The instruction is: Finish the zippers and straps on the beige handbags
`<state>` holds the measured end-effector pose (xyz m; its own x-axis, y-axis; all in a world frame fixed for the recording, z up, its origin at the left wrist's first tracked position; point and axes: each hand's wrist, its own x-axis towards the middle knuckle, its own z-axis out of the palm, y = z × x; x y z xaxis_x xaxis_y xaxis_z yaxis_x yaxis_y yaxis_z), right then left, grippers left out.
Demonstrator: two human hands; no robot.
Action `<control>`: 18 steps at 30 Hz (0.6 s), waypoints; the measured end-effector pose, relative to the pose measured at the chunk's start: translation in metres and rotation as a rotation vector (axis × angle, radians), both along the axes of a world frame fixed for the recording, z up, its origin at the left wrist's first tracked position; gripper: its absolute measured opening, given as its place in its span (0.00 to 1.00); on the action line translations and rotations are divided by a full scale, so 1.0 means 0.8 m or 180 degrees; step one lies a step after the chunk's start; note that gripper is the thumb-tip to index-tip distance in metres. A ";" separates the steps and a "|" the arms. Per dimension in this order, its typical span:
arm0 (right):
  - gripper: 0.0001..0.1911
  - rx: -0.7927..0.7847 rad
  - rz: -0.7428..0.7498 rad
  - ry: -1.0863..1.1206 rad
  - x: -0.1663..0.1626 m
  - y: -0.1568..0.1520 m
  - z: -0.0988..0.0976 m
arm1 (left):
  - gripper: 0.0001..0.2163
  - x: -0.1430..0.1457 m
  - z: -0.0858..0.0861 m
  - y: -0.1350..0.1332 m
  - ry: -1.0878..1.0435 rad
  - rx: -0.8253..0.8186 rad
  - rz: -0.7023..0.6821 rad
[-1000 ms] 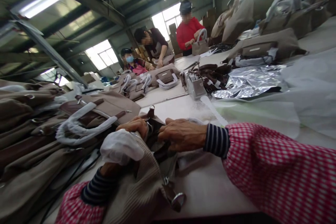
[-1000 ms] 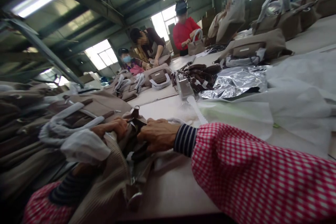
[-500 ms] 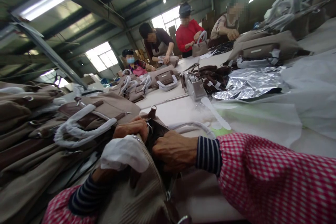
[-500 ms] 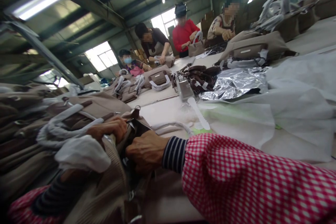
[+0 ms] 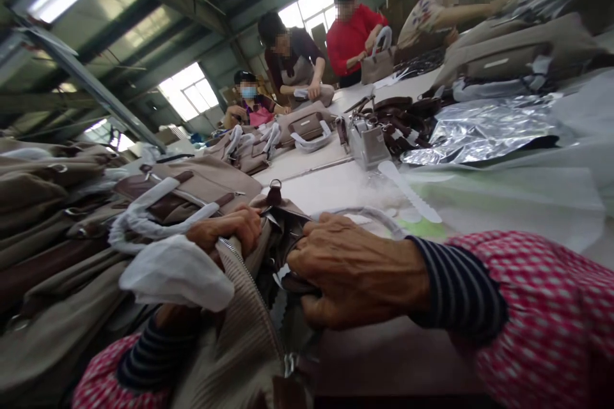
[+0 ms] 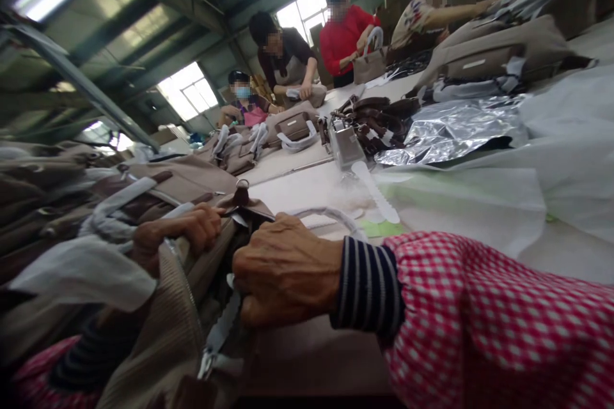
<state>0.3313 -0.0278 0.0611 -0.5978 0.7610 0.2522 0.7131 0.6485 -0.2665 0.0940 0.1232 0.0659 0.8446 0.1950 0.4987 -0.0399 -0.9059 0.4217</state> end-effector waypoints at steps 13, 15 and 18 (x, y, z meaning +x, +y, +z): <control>0.05 0.0637 -0.0406 -0.0229 0.012 -0.006 -0.007 | 0.18 0.015 0.002 -0.029 0.0180 -0.0440 -0.0212; 0.06 0.0467 -0.0427 -0.0285 0.007 -0.006 -0.013 | 0.19 0.015 0.005 -0.025 0.0489 -0.0414 -0.0263; 0.06 0.0319 -0.0438 -0.0508 0.000 -0.004 -0.036 | 0.22 0.014 0.010 -0.026 0.1180 -0.0176 -0.0042</control>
